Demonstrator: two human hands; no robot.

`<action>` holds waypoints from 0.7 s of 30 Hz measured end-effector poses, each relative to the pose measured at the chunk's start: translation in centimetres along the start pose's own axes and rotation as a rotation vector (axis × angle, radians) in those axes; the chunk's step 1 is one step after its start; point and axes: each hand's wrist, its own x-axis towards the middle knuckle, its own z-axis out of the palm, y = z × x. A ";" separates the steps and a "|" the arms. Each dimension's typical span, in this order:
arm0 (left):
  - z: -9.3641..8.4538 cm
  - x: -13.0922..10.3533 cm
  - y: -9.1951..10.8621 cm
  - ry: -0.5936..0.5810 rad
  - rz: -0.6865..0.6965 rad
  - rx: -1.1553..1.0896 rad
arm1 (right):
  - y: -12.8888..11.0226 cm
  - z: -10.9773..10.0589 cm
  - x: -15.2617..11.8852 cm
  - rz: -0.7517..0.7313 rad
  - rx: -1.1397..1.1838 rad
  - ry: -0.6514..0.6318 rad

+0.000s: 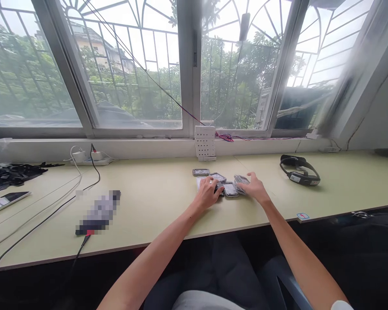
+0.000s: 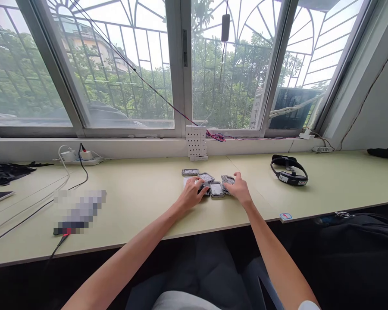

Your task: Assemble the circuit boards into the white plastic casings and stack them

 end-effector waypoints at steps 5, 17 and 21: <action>-0.1 0.1 -0.1 0.022 -0.004 -0.011 | -0.9 1.6 -0.6 0.010 -0.159 -0.004; -0.9 1.4 -0.9 0.128 -0.073 -0.076 | -1.1 2.7 -0.8 -0.014 -0.414 -0.007; -2.5 4.6 -3.5 0.108 -0.289 -0.022 | -0.9 2.1 -0.7 -0.011 -0.404 -0.040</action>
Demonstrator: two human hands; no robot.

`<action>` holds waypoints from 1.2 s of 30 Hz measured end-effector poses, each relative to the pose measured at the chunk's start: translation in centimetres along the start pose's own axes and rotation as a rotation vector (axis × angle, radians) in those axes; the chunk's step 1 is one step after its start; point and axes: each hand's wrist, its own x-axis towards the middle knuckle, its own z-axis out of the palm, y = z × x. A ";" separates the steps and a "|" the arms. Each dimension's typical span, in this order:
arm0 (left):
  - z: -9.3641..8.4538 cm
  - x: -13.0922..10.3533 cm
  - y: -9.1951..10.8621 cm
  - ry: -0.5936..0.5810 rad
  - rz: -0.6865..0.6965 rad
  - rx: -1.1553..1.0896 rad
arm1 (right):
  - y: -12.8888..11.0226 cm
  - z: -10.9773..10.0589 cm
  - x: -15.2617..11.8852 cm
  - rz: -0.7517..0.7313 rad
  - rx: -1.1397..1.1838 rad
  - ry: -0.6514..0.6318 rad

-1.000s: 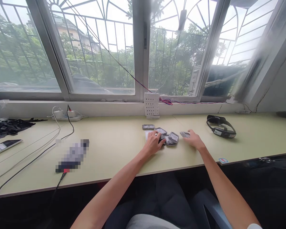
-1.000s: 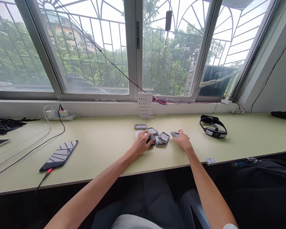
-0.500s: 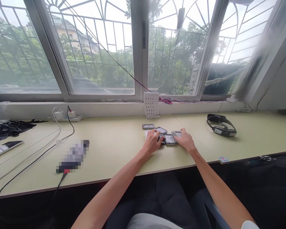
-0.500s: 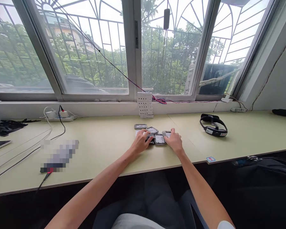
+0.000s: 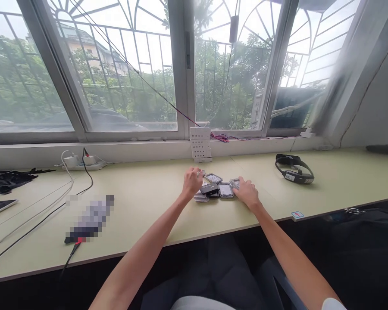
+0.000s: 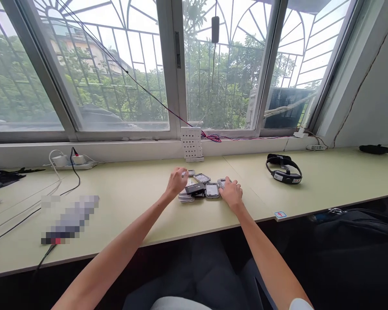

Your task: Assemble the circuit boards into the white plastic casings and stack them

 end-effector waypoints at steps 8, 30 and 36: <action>-1.4 7.4 -2.9 -0.453 -0.107 0.264 | 0.0 -0.5 0.2 -0.012 -0.004 -0.056; -0.1 6.8 -7.9 -0.508 -0.135 0.423 | 3.0 -1.4 2.0 -0.042 0.344 -0.056; -1.5 6.6 -8.0 -0.530 -0.157 0.479 | 2.2 -2.6 1.2 -0.104 0.577 -0.076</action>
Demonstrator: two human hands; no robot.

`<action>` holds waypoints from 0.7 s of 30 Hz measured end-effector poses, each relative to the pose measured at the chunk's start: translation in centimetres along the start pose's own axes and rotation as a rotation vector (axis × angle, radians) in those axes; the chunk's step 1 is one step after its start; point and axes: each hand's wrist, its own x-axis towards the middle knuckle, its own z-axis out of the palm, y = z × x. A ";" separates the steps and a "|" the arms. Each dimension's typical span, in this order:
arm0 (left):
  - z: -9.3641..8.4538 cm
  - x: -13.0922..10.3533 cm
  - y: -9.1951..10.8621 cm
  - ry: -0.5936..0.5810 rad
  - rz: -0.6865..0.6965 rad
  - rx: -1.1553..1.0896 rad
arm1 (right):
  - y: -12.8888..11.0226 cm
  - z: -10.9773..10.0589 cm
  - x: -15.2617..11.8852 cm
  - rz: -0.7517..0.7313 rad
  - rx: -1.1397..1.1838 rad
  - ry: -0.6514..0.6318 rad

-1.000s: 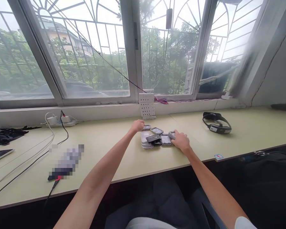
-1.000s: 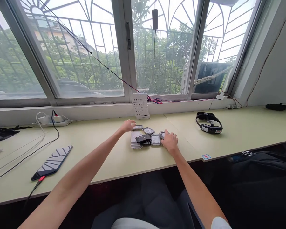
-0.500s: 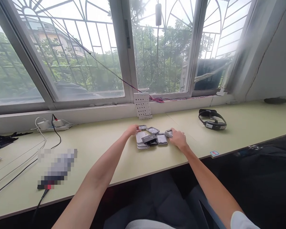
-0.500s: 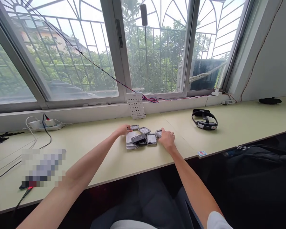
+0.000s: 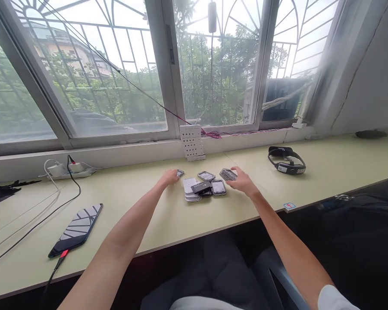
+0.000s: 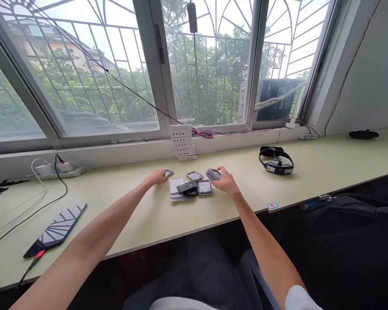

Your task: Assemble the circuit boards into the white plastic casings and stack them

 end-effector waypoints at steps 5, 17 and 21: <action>-1.0 0.7 0.7 0.003 -0.017 0.005 | -2.6 2.3 -1.6 -0.097 -0.141 -0.004; -3.5 1.2 13.9 -0.064 0.122 -0.111 | -3.1 4.0 -2.1 -0.078 -0.459 -0.004; -2.4 1.1 16.8 -0.136 0.028 -0.048 | -3.3 3.9 -2.3 -0.082 -0.448 -0.009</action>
